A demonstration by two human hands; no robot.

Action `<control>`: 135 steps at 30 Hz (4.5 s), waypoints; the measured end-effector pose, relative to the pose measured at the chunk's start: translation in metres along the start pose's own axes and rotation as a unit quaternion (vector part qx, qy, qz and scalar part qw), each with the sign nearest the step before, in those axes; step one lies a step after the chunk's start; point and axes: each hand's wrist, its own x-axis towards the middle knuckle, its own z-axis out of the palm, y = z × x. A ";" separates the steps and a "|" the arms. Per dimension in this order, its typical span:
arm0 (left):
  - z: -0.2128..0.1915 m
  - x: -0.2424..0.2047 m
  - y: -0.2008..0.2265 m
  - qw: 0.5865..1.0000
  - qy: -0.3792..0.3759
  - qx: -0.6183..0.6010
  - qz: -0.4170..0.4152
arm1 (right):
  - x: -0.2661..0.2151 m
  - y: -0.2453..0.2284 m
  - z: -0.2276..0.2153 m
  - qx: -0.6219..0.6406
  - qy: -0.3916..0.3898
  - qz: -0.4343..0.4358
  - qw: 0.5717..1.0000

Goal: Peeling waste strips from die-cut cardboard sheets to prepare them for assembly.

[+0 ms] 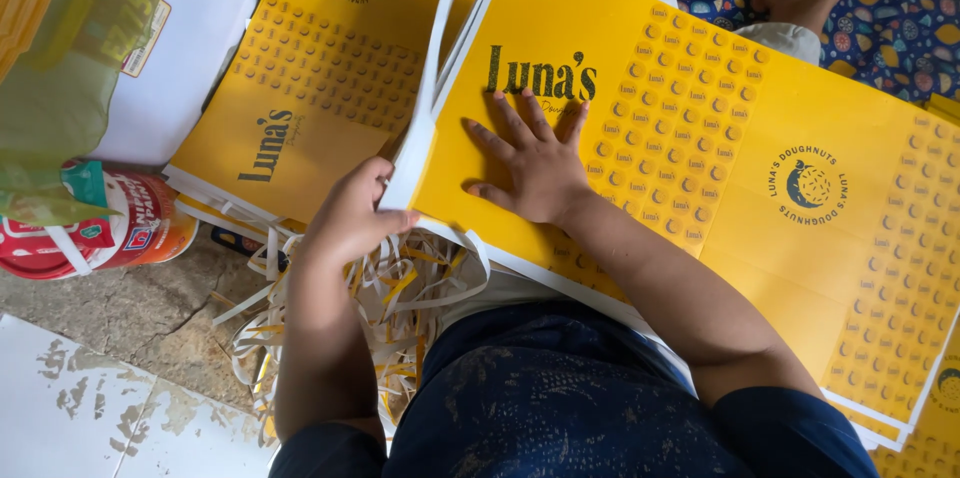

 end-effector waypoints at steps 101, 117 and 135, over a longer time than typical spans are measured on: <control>0.239 0.033 0.040 0.782 -0.019 0.372 0.500 | -0.256 0.116 0.106 0.257 0.479 0.091 0.834; 0.167 0.112 -0.001 0.762 0.032 0.372 0.529 | -0.286 0.131 0.113 0.043 0.400 0.131 0.906; 0.260 0.048 0.104 0.745 -0.278 0.421 0.436 | -0.256 0.127 0.078 0.145 0.333 -0.014 0.932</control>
